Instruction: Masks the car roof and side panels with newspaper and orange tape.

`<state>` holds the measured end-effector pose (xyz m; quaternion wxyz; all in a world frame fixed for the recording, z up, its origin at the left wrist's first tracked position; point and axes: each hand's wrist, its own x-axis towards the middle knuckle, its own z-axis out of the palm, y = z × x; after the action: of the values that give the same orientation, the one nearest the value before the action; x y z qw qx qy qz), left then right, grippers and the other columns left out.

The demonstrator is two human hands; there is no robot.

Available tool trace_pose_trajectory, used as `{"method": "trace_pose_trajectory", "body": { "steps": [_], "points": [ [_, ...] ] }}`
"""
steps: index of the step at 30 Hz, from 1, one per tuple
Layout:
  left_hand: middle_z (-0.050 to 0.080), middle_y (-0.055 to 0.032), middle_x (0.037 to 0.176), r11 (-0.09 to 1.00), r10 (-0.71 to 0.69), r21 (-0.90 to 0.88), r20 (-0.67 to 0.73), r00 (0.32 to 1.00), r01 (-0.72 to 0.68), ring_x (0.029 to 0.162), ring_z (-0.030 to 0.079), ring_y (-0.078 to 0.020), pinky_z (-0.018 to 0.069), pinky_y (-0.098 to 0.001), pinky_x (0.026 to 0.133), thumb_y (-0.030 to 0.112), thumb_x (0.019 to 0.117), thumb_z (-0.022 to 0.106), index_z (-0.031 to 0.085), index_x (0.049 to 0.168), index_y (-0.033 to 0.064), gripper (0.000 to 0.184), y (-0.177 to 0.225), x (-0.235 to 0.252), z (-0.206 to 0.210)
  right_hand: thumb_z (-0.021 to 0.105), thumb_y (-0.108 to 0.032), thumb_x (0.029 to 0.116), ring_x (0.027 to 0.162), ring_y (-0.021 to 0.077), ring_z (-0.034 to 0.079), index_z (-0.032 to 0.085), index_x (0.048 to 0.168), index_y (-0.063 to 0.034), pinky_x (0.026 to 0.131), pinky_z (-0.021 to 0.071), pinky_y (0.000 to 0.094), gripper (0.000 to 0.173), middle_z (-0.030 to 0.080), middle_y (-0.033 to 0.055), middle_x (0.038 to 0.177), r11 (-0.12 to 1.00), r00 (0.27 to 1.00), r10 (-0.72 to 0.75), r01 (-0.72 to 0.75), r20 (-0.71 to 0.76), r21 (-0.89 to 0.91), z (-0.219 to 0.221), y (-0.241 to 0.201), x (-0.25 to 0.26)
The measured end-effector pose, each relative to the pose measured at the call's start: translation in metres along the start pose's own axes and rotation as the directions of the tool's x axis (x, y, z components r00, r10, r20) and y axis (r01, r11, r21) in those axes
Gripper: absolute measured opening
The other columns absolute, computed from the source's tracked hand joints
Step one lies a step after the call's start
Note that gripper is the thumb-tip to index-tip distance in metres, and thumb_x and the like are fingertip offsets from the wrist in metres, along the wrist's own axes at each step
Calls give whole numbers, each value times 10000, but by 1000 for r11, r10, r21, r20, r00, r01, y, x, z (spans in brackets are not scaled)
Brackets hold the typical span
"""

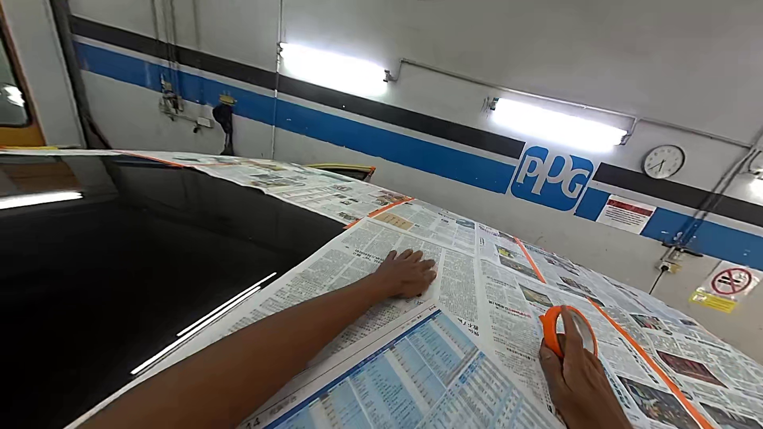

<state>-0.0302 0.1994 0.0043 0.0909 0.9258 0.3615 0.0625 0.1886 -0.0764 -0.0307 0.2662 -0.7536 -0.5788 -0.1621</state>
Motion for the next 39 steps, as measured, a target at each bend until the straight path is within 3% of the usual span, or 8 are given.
{"method": "trace_pose_trajectory", "body": {
  "steps": [2, 5, 10, 18, 22, 25, 31, 39],
  "points": [
    [359, -127, 1639, 1000, 11, -18, -47, 999, -12, 1532, 278, -356, 201, -676, 1182, 468, 1095, 290, 438, 1564, 254, 537, 2, 2, 1, 474, -193, 1031, 1046, 402, 653, 86, 1605, 86, 1004, 468, 599, 746, 681, 201, 1061, 1000, 1000, 3, -3, 3, 8, -1, 0, 1],
    [615, -163, 1360, 949, 191, -216, -192, 963, -231, 1280, 571, -340, 448, -572, 1065, 333, 1055, 519, 605, 1409, 120, 422, 14, 10, 0, 511, -185, 1035, 1048, 416, 662, 132, 1583, 126, 1047, 441, 602, 736, 701, 216, 1032, 1000, 1000, -10, 9, 24, 23, -6, 0, 4],
    [641, -200, 1308, 650, 487, -568, -200, 850, -505, 1144, 646, -314, 511, -478, 988, 304, 959, 722, 451, 1486, 20, 657, 81, -3, -12, 540, -175, 1044, 1000, 392, 687, 265, 1555, 119, 1080, 385, 660, 651, 717, 206, 1006, 984, 983, -157, 146, 98, 106, -10, -7, 37],
    [663, -65, 938, 478, 195, -758, -400, 895, -443, 804, 612, -76, 517, -255, 782, 199, 966, 711, 643, 1109, -28, 277, 83, 26, -19, 502, -271, 1033, 813, 266, 689, 389, 1530, 32, 913, 502, 631, 593, 708, 77, 890, 897, 921, -386, 389, -56, 211, 27, -16, 133],
    [706, -124, 1030, 755, 2, -621, -319, 948, -210, 962, 660, -242, 513, -499, 891, 312, 1012, 644, 700, 1125, 25, 314, 33, 49, -20, 443, -496, 1052, 857, 249, 715, 550, 1474, -106, 1133, 344, 660, 584, 728, 78, 873, 888, 885, -458, 454, 80, 72, 34, -6, 166],
    [709, -161, 1129, 866, -245, -498, -351, 904, 42, 1105, 654, -344, 475, -640, 926, 354, 1019, 616, 722, 1139, 78, 319, -24, 75, -24, 410, -509, 1042, 752, 281, 696, 670, 1334, -116, 1079, 367, 687, 554, 707, 102, 782, 867, 868, -497, 497, 27, -25, 33, 36, 182],
    [682, -227, 1153, 865, -498, -287, -395, 772, 411, 1127, 651, -416, 509, -638, 879, 319, 1034, 560, 652, 1192, 39, 334, -110, 97, -31, 466, -217, 1029, 883, 454, 691, 556, 1414, 17, 1082, 334, 714, 460, 701, 290, 933, 957, 946, -261, 279, 191, -77, -4, 143, 170],
    [665, -258, 1186, 801, -589, -190, -426, 687, 568, 1115, 659, -444, 538, -622, 849, 252, 1023, 568, 572, 1282, -9, 368, -115, 108, -36, 524, -432, 1055, 907, 431, 694, 634, 1351, -109, 1003, 428, 652, 451, 724, 241, 924, 975, 988, 72, -41, 135, -220, 31, 138, 196]
  ]
}}
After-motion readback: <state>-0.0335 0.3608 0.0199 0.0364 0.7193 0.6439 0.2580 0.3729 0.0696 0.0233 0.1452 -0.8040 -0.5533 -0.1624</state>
